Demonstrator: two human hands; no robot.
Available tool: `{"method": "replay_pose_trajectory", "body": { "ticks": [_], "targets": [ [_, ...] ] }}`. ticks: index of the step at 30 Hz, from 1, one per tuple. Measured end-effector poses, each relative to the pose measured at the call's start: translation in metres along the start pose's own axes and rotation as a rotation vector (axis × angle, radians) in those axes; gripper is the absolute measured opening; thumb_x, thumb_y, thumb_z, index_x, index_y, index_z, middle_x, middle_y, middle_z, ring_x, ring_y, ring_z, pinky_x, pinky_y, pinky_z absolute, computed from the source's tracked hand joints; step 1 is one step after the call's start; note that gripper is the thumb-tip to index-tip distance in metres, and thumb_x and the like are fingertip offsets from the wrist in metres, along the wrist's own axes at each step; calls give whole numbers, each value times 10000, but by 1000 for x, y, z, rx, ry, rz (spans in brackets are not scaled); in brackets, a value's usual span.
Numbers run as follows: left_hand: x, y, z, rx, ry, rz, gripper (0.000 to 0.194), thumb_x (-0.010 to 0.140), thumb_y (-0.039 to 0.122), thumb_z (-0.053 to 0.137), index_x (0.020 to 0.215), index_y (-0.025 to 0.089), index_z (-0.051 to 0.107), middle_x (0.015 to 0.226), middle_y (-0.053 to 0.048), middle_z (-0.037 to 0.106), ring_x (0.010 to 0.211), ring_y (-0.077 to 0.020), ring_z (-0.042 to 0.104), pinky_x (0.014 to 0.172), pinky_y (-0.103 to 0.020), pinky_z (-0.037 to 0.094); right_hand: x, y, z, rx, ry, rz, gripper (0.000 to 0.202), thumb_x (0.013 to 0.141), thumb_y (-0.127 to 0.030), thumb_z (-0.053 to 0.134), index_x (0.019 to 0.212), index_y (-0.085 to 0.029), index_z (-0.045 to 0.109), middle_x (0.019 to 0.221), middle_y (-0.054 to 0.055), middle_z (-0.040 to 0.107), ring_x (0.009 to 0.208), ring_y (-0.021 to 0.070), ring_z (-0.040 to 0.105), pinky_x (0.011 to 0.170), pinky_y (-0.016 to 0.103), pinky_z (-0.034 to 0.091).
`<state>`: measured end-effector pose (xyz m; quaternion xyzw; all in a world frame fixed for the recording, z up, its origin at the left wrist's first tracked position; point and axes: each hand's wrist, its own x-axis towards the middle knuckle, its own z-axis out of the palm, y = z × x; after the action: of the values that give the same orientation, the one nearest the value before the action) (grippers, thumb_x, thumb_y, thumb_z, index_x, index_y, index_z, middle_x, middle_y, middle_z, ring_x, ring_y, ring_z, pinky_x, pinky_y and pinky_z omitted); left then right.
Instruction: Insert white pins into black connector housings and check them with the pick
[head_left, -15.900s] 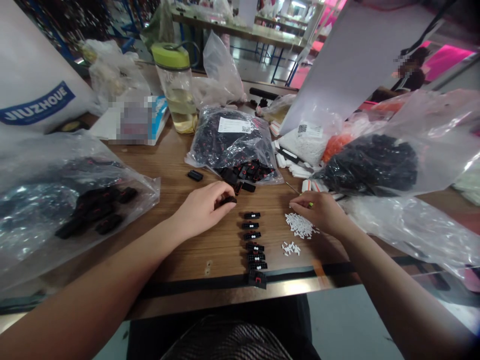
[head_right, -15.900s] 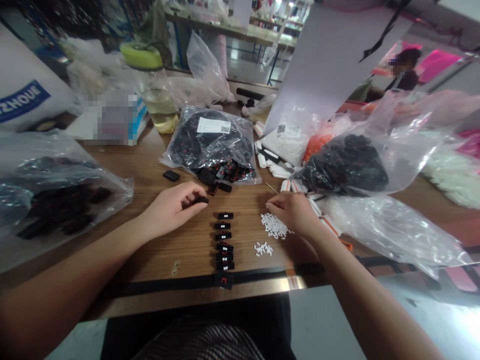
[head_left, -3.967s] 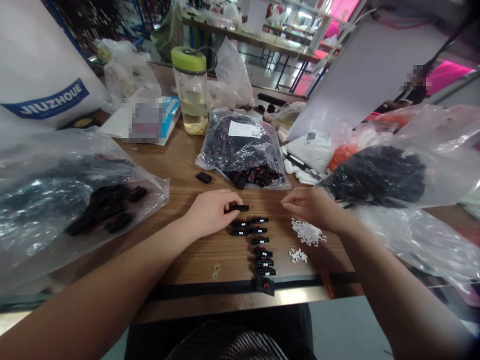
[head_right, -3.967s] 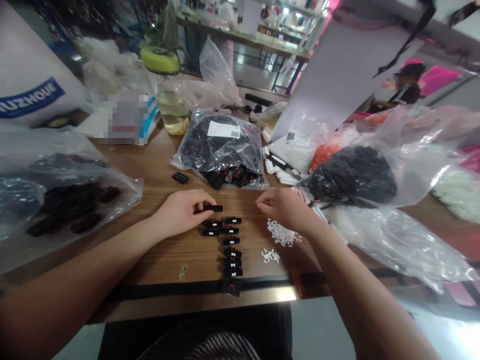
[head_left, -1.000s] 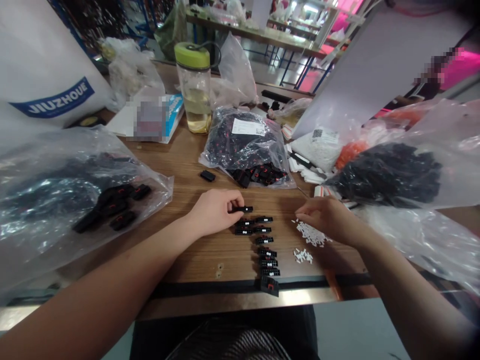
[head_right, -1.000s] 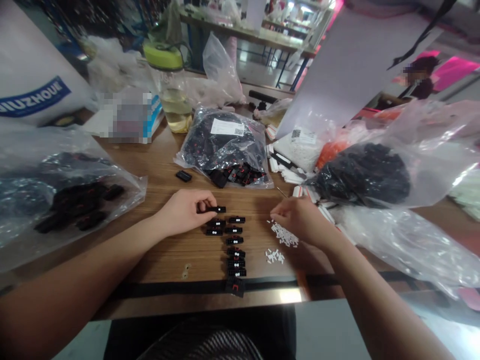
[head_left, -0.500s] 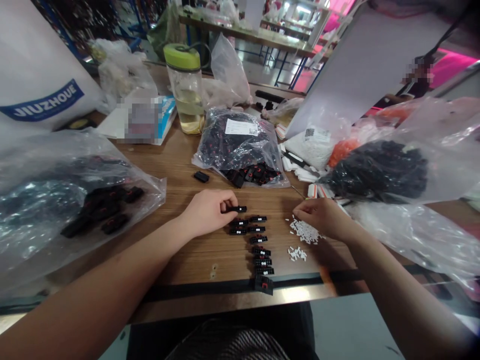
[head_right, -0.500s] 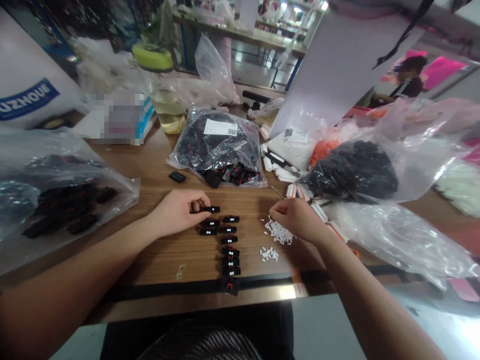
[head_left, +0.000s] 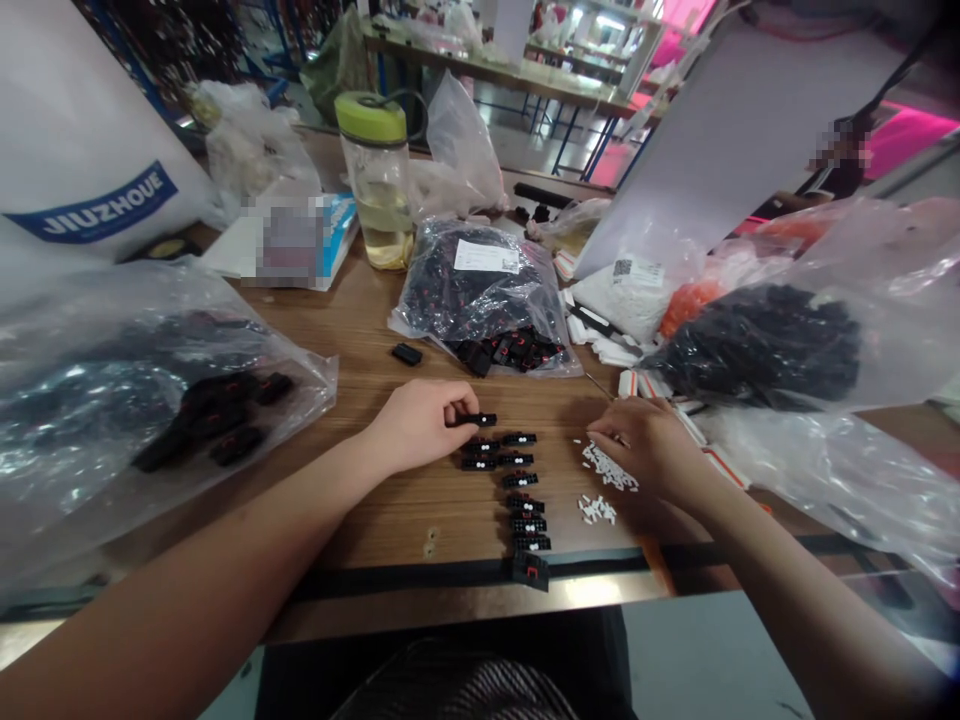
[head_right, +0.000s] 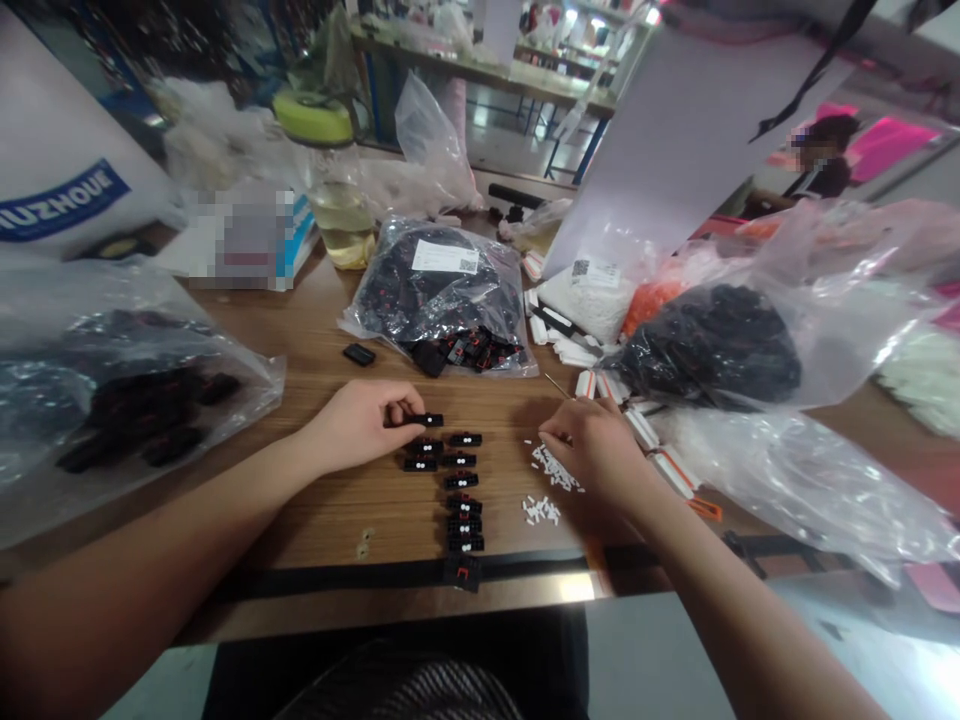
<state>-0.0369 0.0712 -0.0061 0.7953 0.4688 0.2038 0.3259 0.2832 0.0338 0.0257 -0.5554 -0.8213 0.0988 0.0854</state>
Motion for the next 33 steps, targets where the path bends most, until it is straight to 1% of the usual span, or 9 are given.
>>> {"method": "replay_pose_trajectory", "body": {
  "ticks": [1, 3, 6, 9, 12, 14, 18, 23, 33],
  "targets": [
    [0, 1, -1, 2, 1, 1, 102, 750, 286, 686, 823, 216, 671, 685, 38, 659, 600, -116, 576, 601, -245, 400, 2, -5, -1, -33, -1, -2, 192, 839, -272, 611, 692, -206, 715, 758, 56, 710, 764, 224, 631, 776, 362, 439],
    [-1, 2, -1, 5, 3, 3, 99, 742, 277, 694, 818, 218, 675, 688, 37, 656, 601, -118, 572, 600, -247, 395, 8, -19, -4, 4, 5, 13, 203, 846, -267, 594, 679, -206, 693, 716, 42, 695, 700, 205, 622, 725, 342, 442],
    [-1, 2, -1, -8, -3, 6, 94, 738, 268, 696, 817, 220, 678, 669, 40, 646, 591, -120, 566, 589, -245, 389, 25, -48, -5, 219, 41, -11, 197, 878, -285, 590, 725, -207, 686, 741, 27, 696, 691, 175, 623, 698, 309, 451],
    [-1, 1, 0, -15, 0, 20, 87, 744, 265, 689, 821, 227, 679, 662, 46, 645, 589, -122, 565, 581, -242, 385, 46, -78, 2, 379, 40, -110, 150, 904, -266, 598, 801, -202, 687, 781, 12, 691, 735, 150, 614, 736, 287, 446],
    [-2, -1, 1, -11, 20, 31, 78, 741, 266, 687, 811, 234, 671, 680, 51, 654, 599, -123, 563, 573, -238, 376, 63, -95, 14, 418, -11, -164, 111, 883, -201, 625, 792, -185, 688, 714, -16, 654, 638, 110, 561, 706, 271, 420],
    [-2, -1, 1, -9, 28, 32, 62, 742, 265, 681, 793, 234, 665, 690, 51, 660, 604, -124, 561, 565, -236, 367, 70, -98, 22, 410, -34, -180, 98, 870, -183, 641, 785, -173, 690, 685, -24, 634, 596, 97, 528, 683, 270, 399],
    [-3, 2, -1, -25, 32, 33, 43, 739, 246, 669, 780, 233, 667, 716, 45, 676, 639, -129, 578, 573, -233, 367, 74, -96, 29, 341, -33, -206, 95, 874, -198, 646, 795, -172, 691, 688, -17, 626, 608, 105, 519, 679, 280, 367],
    [-3, 4, -2, -40, 25, 26, 45, 734, 240, 670, 778, 232, 665, 715, 44, 683, 642, -133, 583, 580, -238, 371, 74, -98, 24, 222, -22, -253, 98, 875, -193, 634, 786, -170, 670, 692, -8, 627, 636, 123, 533, 719, 304, 356],
    [-3, 5, -4, 3, 25, 35, 38, 732, 251, 666, 761, 228, 655, 704, 40, 675, 629, -142, 577, 570, -240, 376, 77, -103, 18, 84, -112, -296, 109, 885, -175, 567, 827, -168, 659, 784, 33, 668, 755, 174, 594, 781, 333, 345]
  ]
}}
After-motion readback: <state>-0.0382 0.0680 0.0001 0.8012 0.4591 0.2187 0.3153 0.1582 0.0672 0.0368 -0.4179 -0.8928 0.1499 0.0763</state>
